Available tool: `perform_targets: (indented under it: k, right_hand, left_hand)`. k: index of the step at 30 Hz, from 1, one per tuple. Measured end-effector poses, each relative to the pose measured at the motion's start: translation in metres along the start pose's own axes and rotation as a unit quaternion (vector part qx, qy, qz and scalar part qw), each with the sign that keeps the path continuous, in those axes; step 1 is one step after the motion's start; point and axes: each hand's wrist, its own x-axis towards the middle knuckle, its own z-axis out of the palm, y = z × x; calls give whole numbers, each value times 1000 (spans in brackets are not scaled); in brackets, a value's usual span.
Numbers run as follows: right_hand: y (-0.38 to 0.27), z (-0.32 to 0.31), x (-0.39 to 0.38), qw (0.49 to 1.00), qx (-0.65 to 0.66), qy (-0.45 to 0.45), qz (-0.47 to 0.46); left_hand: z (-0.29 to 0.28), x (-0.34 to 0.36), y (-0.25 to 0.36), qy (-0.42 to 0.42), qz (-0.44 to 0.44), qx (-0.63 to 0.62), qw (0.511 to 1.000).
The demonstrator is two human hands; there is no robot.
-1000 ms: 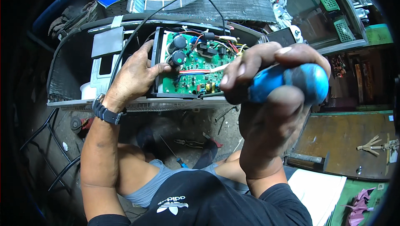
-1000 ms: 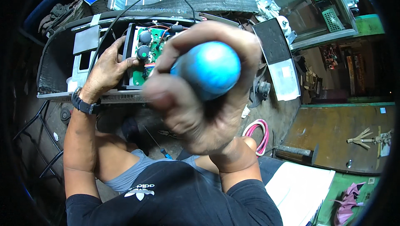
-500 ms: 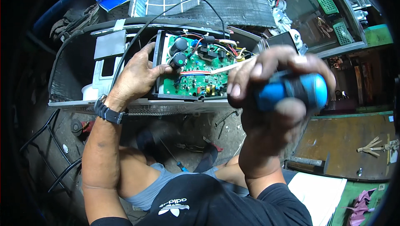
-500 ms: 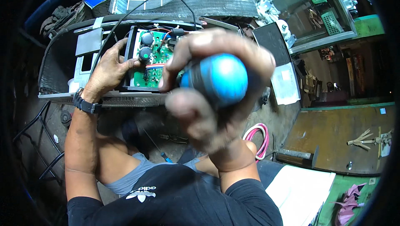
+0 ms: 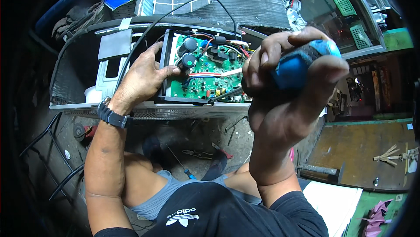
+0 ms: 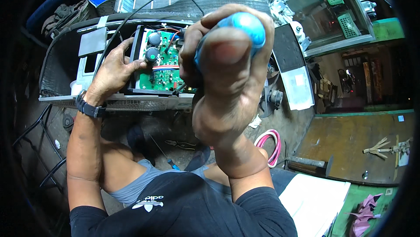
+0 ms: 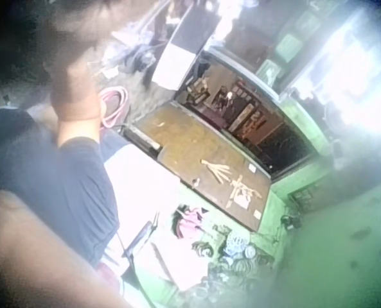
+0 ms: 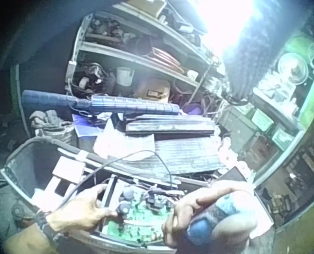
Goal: The person removes and manipulates the control circuit board of an air conditioner unit using pliers and a screwdriver, detaching wires and screws.
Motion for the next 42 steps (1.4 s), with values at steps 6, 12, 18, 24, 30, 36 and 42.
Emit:
perform_targets:
  k: [6, 12, 18, 24, 30, 36, 42]
  right_hand:
    - [-19, 15, -18, 993, -96, 64, 19]
    - [-6, -6, -1, 982, 159, -86, 62]
    - [0, 16, -4, 998, -52, -35, -11]
    - [6, 14, -10, 999, -24, 34, -22]
    - [11, -3, -4, 993, 119, -12, -17]
    - [8, -25, 10, 955, 231, -186, -2]
    - [13, 21, 1, 992, -55, 84, -77]
  left_hand:
    - [-3, -3, 2, 0, 5, -10, 1000]
    - [-4, -4, 9, -21, -19, -7, 1000]
    - [-7, -6, 11, -22, -3, -6, 1000]
    - [-6, -7, 11, -29, 4, -13, 999]
    - [-7, -5, 3, -19, 15, -1, 1000]
    - [-6, -7, 8, -4, 1, 35, 999]
    - [-7, -4, 5, -24, -7, 12, 1000]
